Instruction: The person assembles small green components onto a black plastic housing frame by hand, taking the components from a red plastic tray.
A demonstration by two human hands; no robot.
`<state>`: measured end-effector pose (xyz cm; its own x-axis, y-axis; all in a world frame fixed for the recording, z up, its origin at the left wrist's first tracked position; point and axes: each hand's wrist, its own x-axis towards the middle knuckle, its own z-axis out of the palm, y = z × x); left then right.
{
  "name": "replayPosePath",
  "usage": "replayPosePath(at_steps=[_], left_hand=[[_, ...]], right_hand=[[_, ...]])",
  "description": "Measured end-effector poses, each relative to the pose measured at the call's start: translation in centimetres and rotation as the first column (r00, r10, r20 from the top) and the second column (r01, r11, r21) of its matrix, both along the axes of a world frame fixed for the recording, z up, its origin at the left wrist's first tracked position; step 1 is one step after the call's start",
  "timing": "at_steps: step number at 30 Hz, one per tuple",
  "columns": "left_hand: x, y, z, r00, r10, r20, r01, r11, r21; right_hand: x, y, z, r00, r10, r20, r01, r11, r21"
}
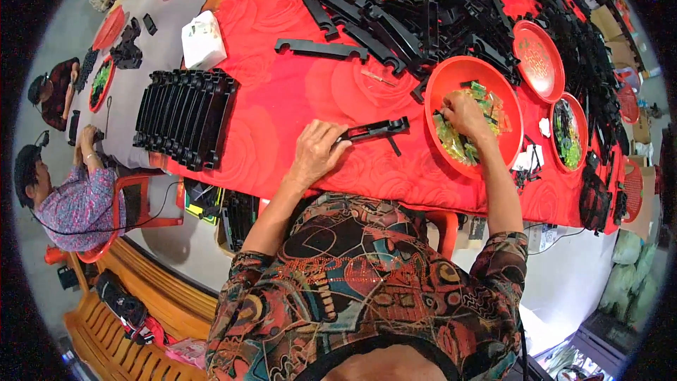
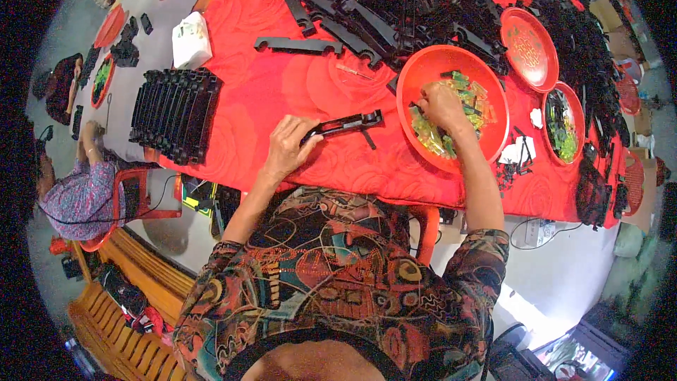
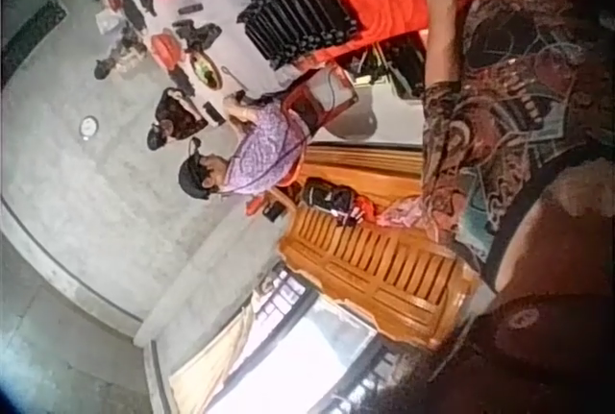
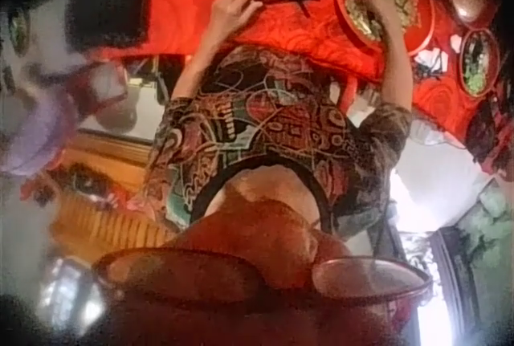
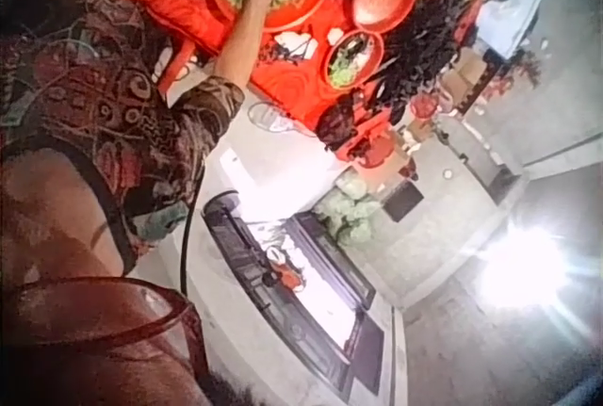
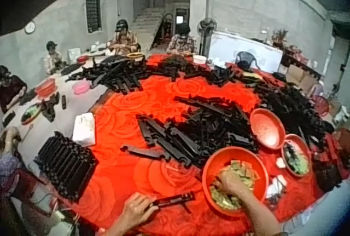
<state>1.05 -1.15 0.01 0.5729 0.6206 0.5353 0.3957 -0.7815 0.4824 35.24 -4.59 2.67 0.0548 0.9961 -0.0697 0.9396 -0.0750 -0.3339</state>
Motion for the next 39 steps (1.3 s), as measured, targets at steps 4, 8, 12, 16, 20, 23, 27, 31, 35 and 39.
replayPosePath(at_steps=[4, 8, 12, 16, 20, 23, 27, 31, 35, 39], left_hand=[[0.0, -0.1, 0.3, 1.0, -0.003, -0.02, 0.004, 1.0, 0.011], [0.1, -0.3, -0.3, 1.0, 0.014, 0.002, -0.014, 1.0, 0.018], [0.3, -0.2, -0.2, 1.0, 0.025, 0.0, -0.025, 0.999, 0.026], [0.3, -0.1, -0.2, 0.999, 0.032, -0.003, -0.032, 0.999, 0.015], [0.3, -0.3, 0.0, 0.999, 0.032, -0.002, -0.032, 0.999, 0.017], [0.4, -0.3, 0.1, 0.999, 0.039, -0.003, -0.039, 0.999, 0.023], [0.3, -0.1, -0.3, 0.999, 0.031, -0.01, -0.031, 1.0, 0.004], [0.3, -0.3, -0.2, 0.999, 0.042, -0.011, -0.041, 0.999, 0.006], [0.5, -0.3, -0.1, 0.999, 0.044, -0.008, -0.044, 0.999, 0.007], [0.4, -0.6, 0.0, 1.0, 0.01, -0.024, -0.009, 0.999, 0.049]], right_hand=[[-0.1, 0.4, -0.3, 0.995, 0.014, 0.094, -0.013, 1.0, -0.003], [0.3, 0.3, 0.9, 0.999, 0.036, -0.018, -0.037, 0.997, -0.061], [0.5, -0.1, 0.5, 0.992, 0.108, -0.068, -0.109, 0.994, -0.005], [0.7, 0.2, 0.8, 0.993, 0.08, -0.087, -0.087, 0.993, -0.085], [-0.6, -1.0, 2.1, 0.963, -0.255, 0.089, 0.23, 0.946, 0.228], [-1.2, -2.3, 2.9, 0.979, -0.2, -0.022, 0.2, 0.951, 0.236], [-3.1, -3.0, 2.1, 0.996, -0.083, -0.045, 0.084, 0.996, 0.019], [-4.2, -2.6, 1.5, 0.994, -0.048, 0.101, 0.044, 0.998, 0.035], [-3.6, -2.2, 0.7, 0.99, 0.016, 0.138, -0.028, 0.996, 0.088], [-3.5, -2.6, 2.1, 1.0, -0.028, 0.008, 0.027, 0.99, 0.14]])
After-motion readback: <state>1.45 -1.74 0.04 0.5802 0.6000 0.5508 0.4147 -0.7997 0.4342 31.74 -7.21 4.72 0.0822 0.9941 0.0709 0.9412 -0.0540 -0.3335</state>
